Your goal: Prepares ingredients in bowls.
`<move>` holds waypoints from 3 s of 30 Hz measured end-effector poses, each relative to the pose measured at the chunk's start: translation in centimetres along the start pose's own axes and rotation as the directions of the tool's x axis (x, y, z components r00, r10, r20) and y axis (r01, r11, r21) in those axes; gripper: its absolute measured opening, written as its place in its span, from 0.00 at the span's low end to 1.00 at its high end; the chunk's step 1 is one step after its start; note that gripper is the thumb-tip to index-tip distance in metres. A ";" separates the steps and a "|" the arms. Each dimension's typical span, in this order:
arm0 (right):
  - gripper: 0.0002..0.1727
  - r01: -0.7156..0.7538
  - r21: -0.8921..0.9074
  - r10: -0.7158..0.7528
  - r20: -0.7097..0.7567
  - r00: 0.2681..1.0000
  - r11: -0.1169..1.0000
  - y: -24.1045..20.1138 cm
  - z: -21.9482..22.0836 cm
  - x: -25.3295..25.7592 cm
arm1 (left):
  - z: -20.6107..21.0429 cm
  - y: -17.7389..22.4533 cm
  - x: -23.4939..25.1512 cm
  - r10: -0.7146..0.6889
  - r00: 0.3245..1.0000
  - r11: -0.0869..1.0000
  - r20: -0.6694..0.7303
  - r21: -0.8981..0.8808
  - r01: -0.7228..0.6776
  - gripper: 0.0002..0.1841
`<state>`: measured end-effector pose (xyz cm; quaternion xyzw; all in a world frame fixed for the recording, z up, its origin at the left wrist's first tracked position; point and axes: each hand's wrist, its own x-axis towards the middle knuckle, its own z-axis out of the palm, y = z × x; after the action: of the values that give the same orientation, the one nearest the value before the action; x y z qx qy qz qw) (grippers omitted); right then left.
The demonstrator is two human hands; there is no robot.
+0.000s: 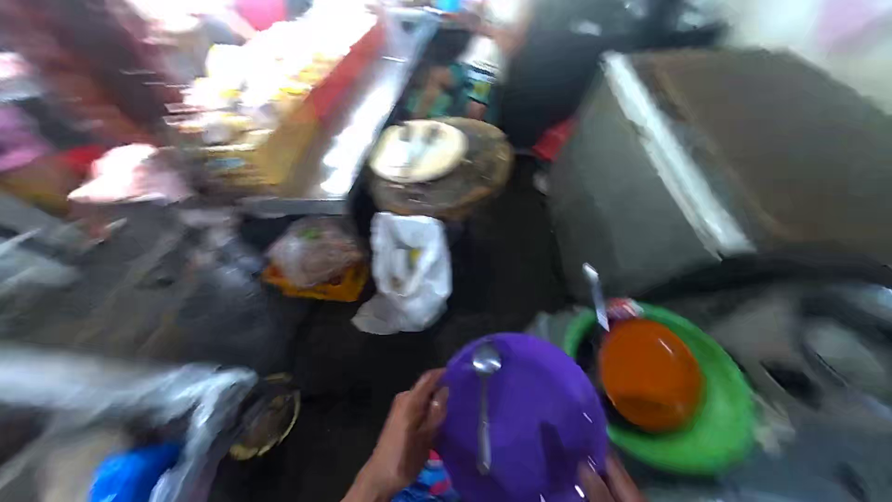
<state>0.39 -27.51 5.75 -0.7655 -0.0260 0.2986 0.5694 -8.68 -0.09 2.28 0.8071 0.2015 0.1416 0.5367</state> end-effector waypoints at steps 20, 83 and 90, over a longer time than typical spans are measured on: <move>0.17 0.350 0.161 0.034 -0.939 0.344 0.923 6.7 -23.8 -13.6 | 3.3 -6.5 5.2 -0.518 0.592 0.687 0.617 0.713 -0.142 0.40; 0.20 0.015 -0.912 -0.326 -0.131 0.936 0.410 -1.0 -19.9 7.7 | 17.9 -1.5 10.3 0.274 0.831 0.912 0.484 -0.404 -0.065 0.13; 0.21 0.113 -0.916 -0.485 -0.097 0.869 0.385 -1.6 -20.8 4.7 | 16.8 -1.8 8.1 0.269 0.909 0.913 0.319 -0.386 -0.135 0.14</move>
<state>14.80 -42.95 8.71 -0.9685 -0.2166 -0.0118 0.1221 5.62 -9.23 -5.77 0.7253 -0.0169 0.0786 0.6837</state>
